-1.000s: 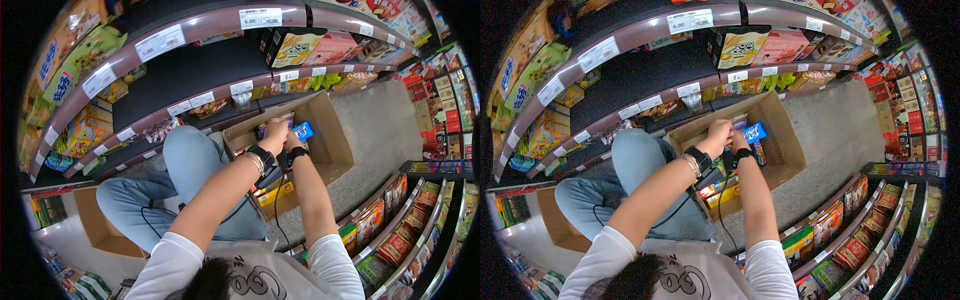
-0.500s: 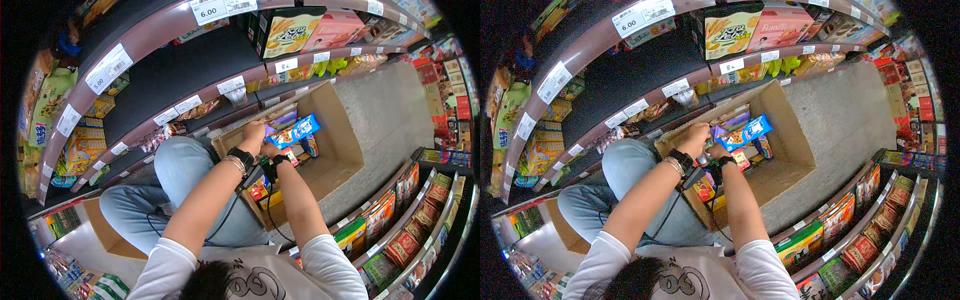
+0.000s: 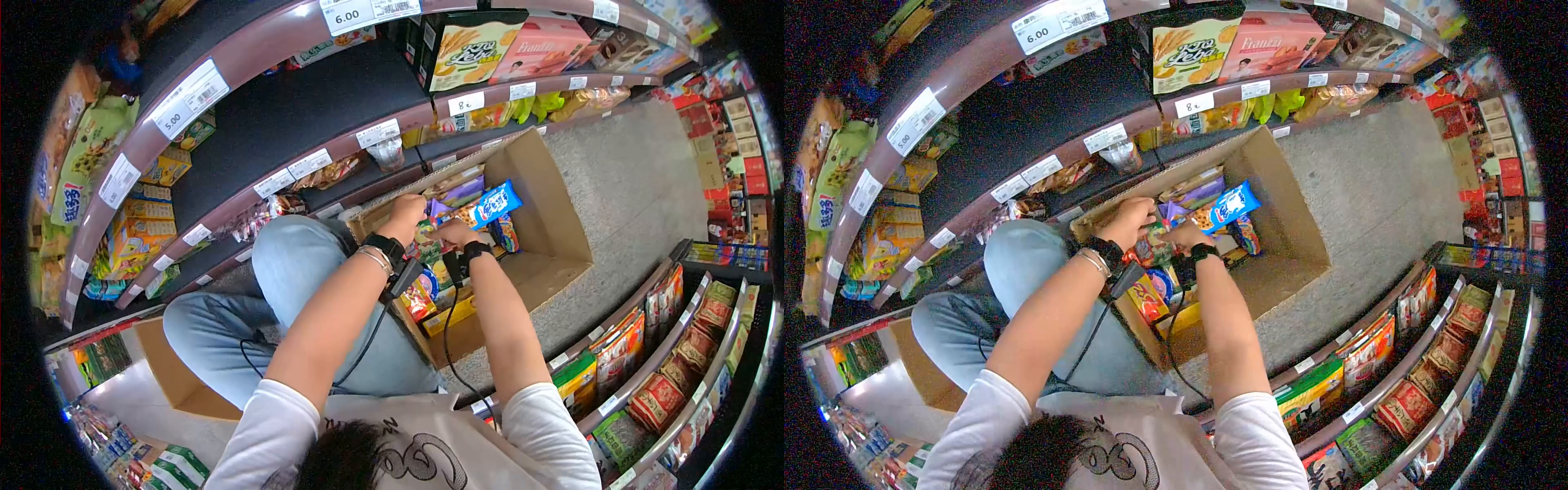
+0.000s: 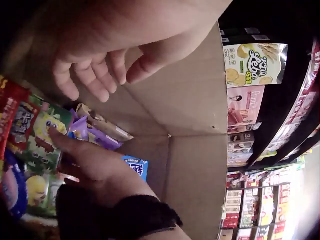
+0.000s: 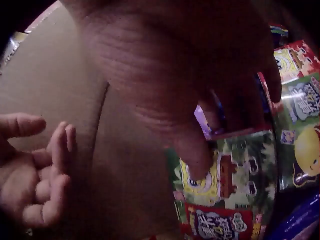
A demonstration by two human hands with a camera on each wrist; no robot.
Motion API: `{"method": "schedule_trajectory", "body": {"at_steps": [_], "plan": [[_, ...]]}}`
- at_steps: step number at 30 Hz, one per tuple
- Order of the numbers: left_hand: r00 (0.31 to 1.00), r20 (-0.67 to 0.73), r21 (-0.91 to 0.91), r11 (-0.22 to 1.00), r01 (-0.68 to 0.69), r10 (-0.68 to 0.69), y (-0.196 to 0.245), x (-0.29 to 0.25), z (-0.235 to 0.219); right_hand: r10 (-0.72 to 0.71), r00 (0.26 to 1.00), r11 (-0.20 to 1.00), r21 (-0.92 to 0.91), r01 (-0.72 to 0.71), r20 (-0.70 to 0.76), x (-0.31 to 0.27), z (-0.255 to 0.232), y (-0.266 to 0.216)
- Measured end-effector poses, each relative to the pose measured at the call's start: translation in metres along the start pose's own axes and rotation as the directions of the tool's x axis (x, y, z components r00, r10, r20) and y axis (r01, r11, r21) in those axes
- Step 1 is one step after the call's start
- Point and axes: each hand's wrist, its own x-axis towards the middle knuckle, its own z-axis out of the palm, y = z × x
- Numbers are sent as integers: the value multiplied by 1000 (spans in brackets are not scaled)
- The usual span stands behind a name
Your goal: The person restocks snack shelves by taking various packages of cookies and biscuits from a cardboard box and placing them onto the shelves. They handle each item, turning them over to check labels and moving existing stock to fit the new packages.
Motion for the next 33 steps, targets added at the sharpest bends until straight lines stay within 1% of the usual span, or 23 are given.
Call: {"method": "schedule_trajectory", "body": {"at_steps": [1,2,3,4,6,7,8,9,12,13,15,16,17,18,19,20,21,23,25,27,30,31,33], "plan": [[999,10,-6,999,-47,48,-3,2,0,39,998,995,99,-35,-48,1,-3,5],[995,66,3,997,-81,81,-5,3,0,81,992,978,197,-62,-93,0,-9,6],[986,122,10,993,-116,114,-2,-1,2,37,999,975,217,-43,31,-32,-34,-17],[973,178,15,988,-152,147,2,-7,3,38,998,927,375,-19,-43,-18,-35,3],[949,190,-18,967,-253,252,16,-27,5,0,999,906,423,18,-42,-96,-71,-44],[935,189,-22,953,-302,300,19,-33,6,27,999,933,359,-10,-43,-102,-83,-41],[918,188,-26,937,-350,348,21,-38,6,58,994,937,348,-22,-95,-121,-91,-48],[910,177,-6,925,-379,374,21,-41,5,-6,995,919,391,44,-98,-133,-98,-44],[811,194,-113,834,-540,551,28,-67,-1,-155,976,856,473,209,-151,-174,-114,-36],[820,217,-88,847,-524,530,35,-81,-4,-185,968,814,525,248,-170,-187,-115,-36],[741,32,6,741,-672,671,40,-103,-6,-241,940,736,586,339,-240,-223,-111,-40],[674,-52,65,676,-734,737,42,-113,-7,-268,921,689,612,388,-282,-240,-107,-42],[737,-46,-99,731,-675,675,41,-114,-7,-282,923,671,634,384,-261,-240,-105,-35],[802,61,-220,792,-570,594,45,-123,-11,-335,903,609,670,426,-269,-248,-100,-38],[841,179,-322,838,-440,510,52,-141,-18,-387,878,541,702,462,-280,-258,-92,-45],[853,302,-402,868,-290,425,56,-157,-25,-437,851,471,732,492,-291,-265,-85,-49],[824,386,-425,873,-241,415,59,-169,-32,-455,835,445,733,514,-309,-265,-79,-49],[822,356,-419,862,-285,445,64,-193,-45,-476,811,400,737,544,-340,-272,-68,-59],[821,299,-401,845,-353,486,64,-201,-61,-494,787,348,746,568,-369,-278,-57,-72],[832,263,-422,834,-356,489,66,-211,-79,-512,764,289,759,583,-393,-281,-46,-86],[845,215,-446,819,-361,490,69,-224,-106,-573,738,273,766,582,-356,-289,-28,-114],[841,203,-450,811,-375,501,71,-231,-114,-579,753,266,801,536,-312,-292,-21,-124],[841,195,-447,809,-381,504,69,-235,-132,-625,723,259,795,548,-295,-293,-6,-144]]}}
